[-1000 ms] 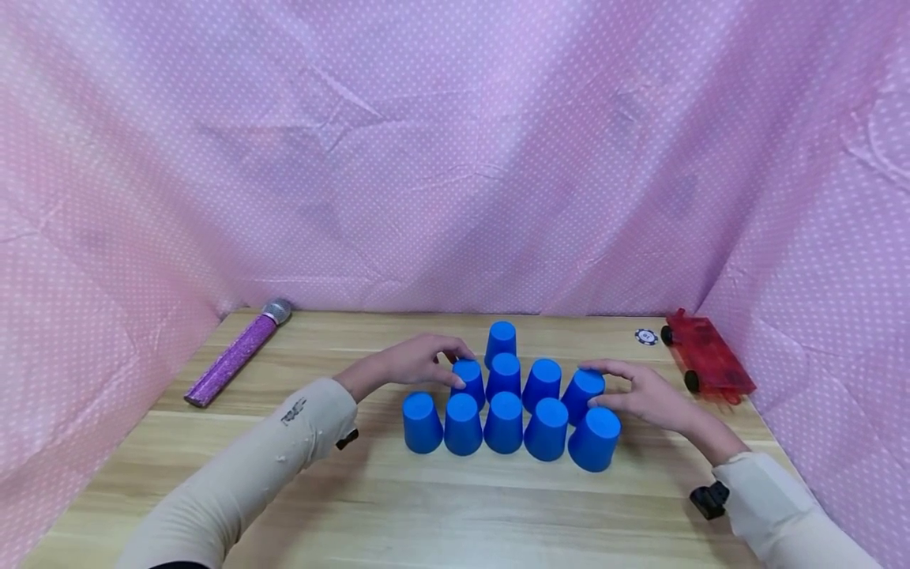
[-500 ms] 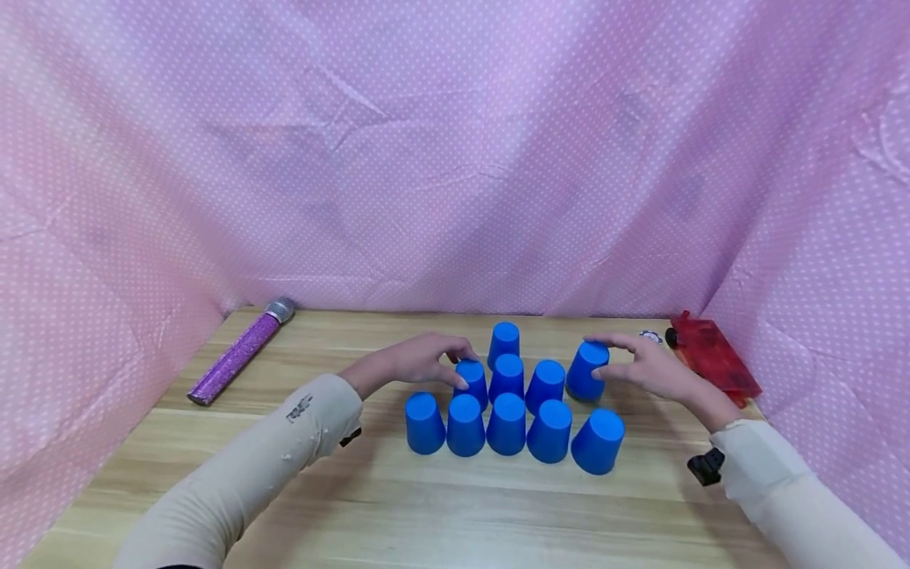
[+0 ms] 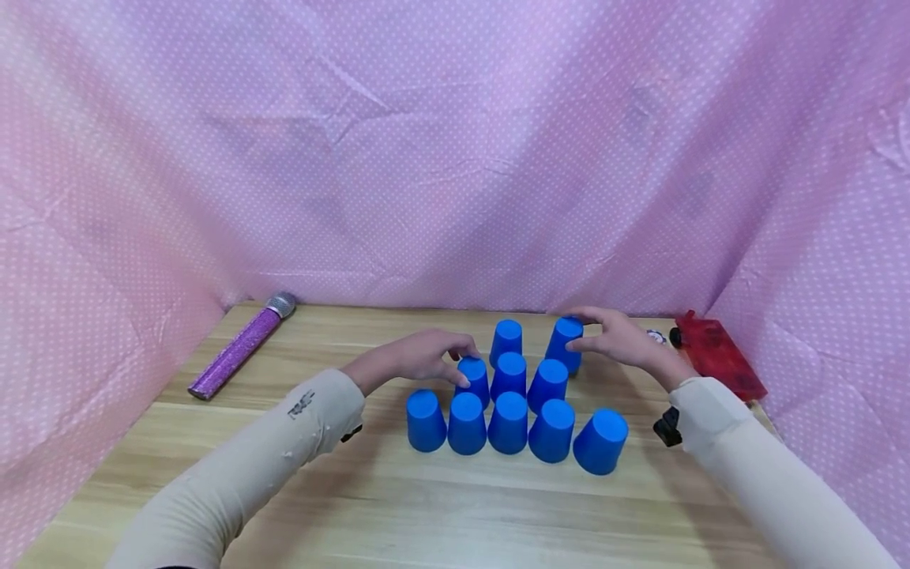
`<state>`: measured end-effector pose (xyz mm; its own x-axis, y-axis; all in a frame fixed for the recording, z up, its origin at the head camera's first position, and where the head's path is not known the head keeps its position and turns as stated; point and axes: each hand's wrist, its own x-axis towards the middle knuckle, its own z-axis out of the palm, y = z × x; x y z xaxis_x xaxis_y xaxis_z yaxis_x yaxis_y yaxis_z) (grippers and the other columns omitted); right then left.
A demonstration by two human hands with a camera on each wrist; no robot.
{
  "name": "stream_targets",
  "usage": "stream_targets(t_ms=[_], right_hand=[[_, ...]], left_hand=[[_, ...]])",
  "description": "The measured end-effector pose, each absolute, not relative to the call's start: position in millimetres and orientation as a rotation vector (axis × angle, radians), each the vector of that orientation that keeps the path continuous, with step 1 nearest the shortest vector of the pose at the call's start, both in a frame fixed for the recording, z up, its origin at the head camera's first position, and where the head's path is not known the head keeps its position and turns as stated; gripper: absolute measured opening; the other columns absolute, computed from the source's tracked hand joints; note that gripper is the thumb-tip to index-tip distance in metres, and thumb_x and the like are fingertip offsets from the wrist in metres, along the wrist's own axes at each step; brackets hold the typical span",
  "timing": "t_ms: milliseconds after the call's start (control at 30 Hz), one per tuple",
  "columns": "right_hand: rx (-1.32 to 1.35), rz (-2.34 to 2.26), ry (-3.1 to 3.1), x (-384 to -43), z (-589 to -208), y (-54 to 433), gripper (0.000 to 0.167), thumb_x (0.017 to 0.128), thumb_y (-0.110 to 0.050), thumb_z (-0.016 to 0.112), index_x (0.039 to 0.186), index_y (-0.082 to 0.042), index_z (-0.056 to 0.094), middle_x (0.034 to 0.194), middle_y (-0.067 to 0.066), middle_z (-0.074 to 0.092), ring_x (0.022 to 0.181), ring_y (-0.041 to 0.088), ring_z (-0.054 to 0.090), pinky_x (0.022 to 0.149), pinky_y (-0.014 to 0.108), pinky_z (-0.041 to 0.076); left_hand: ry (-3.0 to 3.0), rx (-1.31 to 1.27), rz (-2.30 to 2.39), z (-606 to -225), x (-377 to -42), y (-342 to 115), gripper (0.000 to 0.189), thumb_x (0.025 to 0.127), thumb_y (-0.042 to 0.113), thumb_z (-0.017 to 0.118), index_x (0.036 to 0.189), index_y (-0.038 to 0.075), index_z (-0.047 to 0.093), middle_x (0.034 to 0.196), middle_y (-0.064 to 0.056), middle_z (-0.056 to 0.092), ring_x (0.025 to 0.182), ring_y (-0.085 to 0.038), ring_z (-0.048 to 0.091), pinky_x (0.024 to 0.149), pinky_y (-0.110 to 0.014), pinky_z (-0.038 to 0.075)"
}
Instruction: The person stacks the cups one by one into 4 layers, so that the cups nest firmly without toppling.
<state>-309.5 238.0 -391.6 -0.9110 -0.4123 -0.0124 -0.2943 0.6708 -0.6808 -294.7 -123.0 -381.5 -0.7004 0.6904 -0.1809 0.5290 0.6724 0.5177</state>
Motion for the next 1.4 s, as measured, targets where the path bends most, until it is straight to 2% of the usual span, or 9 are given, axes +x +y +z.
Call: stream_targets(t_ms=[267,533,767,1400], right_hand=[[-0.598,-1.053,2.673,-315.3,-393.0,228.3,0.058,0.092,-0.026,0.073,0.144,-0.014,0.051,0.145,0.017,0.054,0.138,0.042,0.046,0.108,0.071,0.036],[-0.625,-1.044,2.652,-317.2,-394.5,218.9,0.058,0.091,-0.022,0.073,0.144,-0.012,0.050,0.145,0.017,0.054,0.137,0.042,0.048,0.106,0.068,0.041],[-0.611,-1.017,2.665,-316.7,-392.6,212.5,0.057,0.092,-0.023,0.073,0.143,-0.011,0.049,0.145,0.019,0.053,0.135,0.043,0.049,0.103,0.063,0.047],[-0.602,-1.020,2.644,-317.8,-394.5,208.0,0.058,0.091,-0.027,0.074,0.141,-0.011,0.050,0.145,0.021,0.053,0.134,0.045,0.050,0.102,0.064,0.047]], left_hand=[[2.527,0.947,0.618,-381.0,-294.0,-121.4,0.037,0.090,0.036,0.075,0.124,0.027,0.062,0.124,0.003,0.068,0.121,-0.021,0.060,0.101,-0.046,0.052],[2.538,0.922,0.603,-383.9,-294.3,-122.1,0.039,0.090,0.036,0.075,0.125,0.027,0.061,0.124,0.004,0.067,0.123,-0.022,0.060,0.103,-0.048,0.051],[2.545,0.916,0.596,-381.2,-292.6,-121.5,0.040,0.090,0.035,0.075,0.126,0.026,0.061,0.125,0.002,0.068,0.123,-0.022,0.060,0.103,-0.048,0.051],[2.535,0.913,0.599,-379.6,-294.2,-119.8,0.039,0.089,0.036,0.076,0.124,0.026,0.061,0.125,0.002,0.068,0.123,-0.022,0.060,0.104,-0.049,0.050]])
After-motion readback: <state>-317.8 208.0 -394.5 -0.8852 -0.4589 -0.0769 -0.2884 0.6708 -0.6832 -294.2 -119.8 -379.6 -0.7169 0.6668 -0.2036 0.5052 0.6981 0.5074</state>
